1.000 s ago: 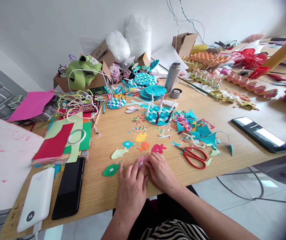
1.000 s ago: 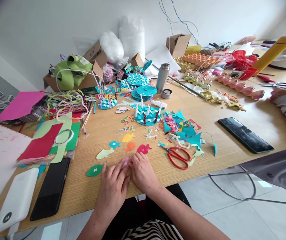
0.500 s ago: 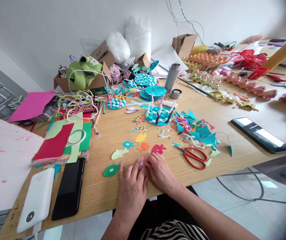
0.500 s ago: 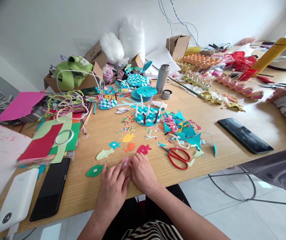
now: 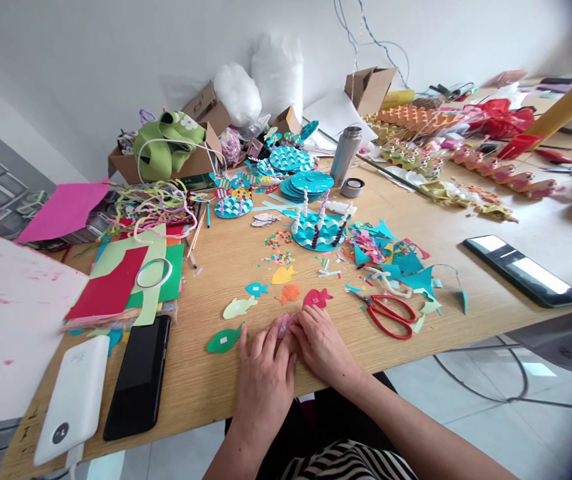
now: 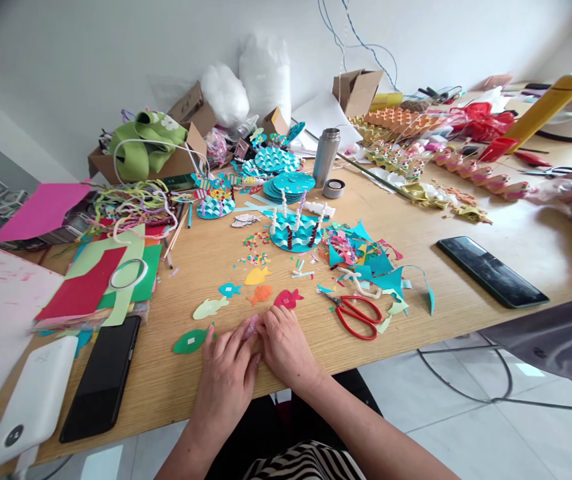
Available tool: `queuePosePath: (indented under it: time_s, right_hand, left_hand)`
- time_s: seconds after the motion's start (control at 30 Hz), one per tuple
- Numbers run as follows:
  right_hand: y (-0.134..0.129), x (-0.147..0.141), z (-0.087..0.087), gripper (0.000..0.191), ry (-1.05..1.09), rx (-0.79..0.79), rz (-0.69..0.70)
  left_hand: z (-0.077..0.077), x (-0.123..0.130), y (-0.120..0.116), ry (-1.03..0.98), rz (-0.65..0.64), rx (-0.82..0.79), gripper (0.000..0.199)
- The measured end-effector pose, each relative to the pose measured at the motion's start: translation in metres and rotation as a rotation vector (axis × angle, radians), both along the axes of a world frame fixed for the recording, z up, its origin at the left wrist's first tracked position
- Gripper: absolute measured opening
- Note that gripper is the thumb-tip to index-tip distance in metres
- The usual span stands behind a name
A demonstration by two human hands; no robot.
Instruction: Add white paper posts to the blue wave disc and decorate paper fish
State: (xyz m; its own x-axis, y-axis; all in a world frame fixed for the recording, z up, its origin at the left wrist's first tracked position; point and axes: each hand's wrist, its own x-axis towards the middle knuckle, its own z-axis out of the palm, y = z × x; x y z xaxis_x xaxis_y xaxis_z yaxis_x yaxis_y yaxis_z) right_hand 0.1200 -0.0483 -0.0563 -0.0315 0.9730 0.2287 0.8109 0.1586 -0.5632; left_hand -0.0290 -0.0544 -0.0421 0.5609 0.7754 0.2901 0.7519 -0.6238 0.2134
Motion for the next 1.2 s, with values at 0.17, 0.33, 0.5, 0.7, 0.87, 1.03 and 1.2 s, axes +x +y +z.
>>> queuePosePath:
  time_s: [0.17,0.33,0.5,0.7,0.87,1.03,1.2]
  right_hand:
    - [0.0,0.0,0.0,0.023,0.014,-0.009,0.003]
    - [-0.001,0.001,0.001,0.022,0.028,-0.005,0.01]
    - [-0.001,0.001,0.002,0.021,0.038,0.003,0.025]
    - [-0.002,0.002,0.004,0.02,0.062,0.031,0.061]
    - [-0.003,0.002,0.002,0.021,0.153,0.062,0.06]
    - [-0.007,0.009,0.008,0.016,0.381,0.112,-0.025]
    - [-0.004,0.063,0.036,0.018,0.437,0.208,-0.279]
  left_hand:
    - [0.0,0.0,0.0,0.003,0.001,0.008,0.034]
    - [0.0,-0.001,0.0,0.011,0.002,-0.003,0.034]
    - [0.0,-0.001,0.0,-0.004,0.004,-0.035,0.034]
    - [0.0,-0.001,0.0,-0.015,0.011,-0.055,0.031]
    - [-0.001,-0.002,0.0,-0.004,0.027,-0.032,0.029]
    - [0.0,-0.001,-0.001,-0.037,0.029,0.015,0.033]
    - [-0.012,-0.005,0.003,-0.055,-0.002,0.118,0.032]
